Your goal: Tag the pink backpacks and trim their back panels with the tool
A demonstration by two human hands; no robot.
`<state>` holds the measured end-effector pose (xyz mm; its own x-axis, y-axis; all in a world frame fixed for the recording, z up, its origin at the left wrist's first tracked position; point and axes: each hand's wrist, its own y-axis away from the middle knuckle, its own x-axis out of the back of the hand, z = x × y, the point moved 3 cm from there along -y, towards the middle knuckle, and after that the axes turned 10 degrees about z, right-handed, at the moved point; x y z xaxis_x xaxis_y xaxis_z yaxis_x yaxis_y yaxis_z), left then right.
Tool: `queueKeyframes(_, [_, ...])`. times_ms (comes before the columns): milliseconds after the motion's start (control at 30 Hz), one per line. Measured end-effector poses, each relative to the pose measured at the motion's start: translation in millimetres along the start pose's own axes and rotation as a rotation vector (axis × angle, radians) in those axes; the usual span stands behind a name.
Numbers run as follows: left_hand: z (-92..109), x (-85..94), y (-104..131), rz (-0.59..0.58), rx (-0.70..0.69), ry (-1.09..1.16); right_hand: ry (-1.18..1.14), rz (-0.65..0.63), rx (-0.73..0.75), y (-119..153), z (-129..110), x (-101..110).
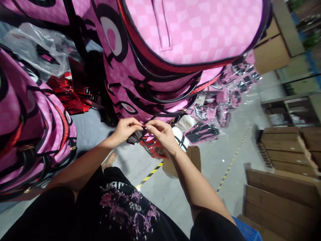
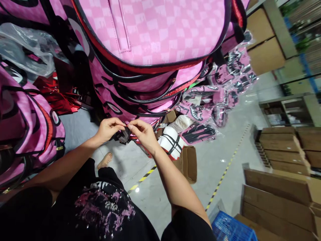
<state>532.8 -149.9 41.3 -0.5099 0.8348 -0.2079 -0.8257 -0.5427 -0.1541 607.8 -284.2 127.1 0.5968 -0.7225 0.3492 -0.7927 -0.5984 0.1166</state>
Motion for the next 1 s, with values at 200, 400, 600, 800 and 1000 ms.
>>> queueKeyframes(200, [11,3.2,1,-0.083,-0.131,-0.122,0.423,-0.045,0.366,2,-7,0])
queueKeyframes(400, [17,0.1,2,-0.156,-0.225,-0.289,0.541,-0.085,0.463,4,-6,2])
queueKeyframes(600, [11,0.4,2,-0.181,-0.246,-0.376,0.544,-0.057,0.471,5,-6,3])
queueKeyframes(800, [15,-4.1,1,-0.240,-0.247,-0.533,0.593,-0.112,0.476,6,-6,2])
queueKeyframes(1000, [17,-10.7,-1,-0.277,-0.163,-0.616,0.709,-0.154,0.461,7,-3,0])
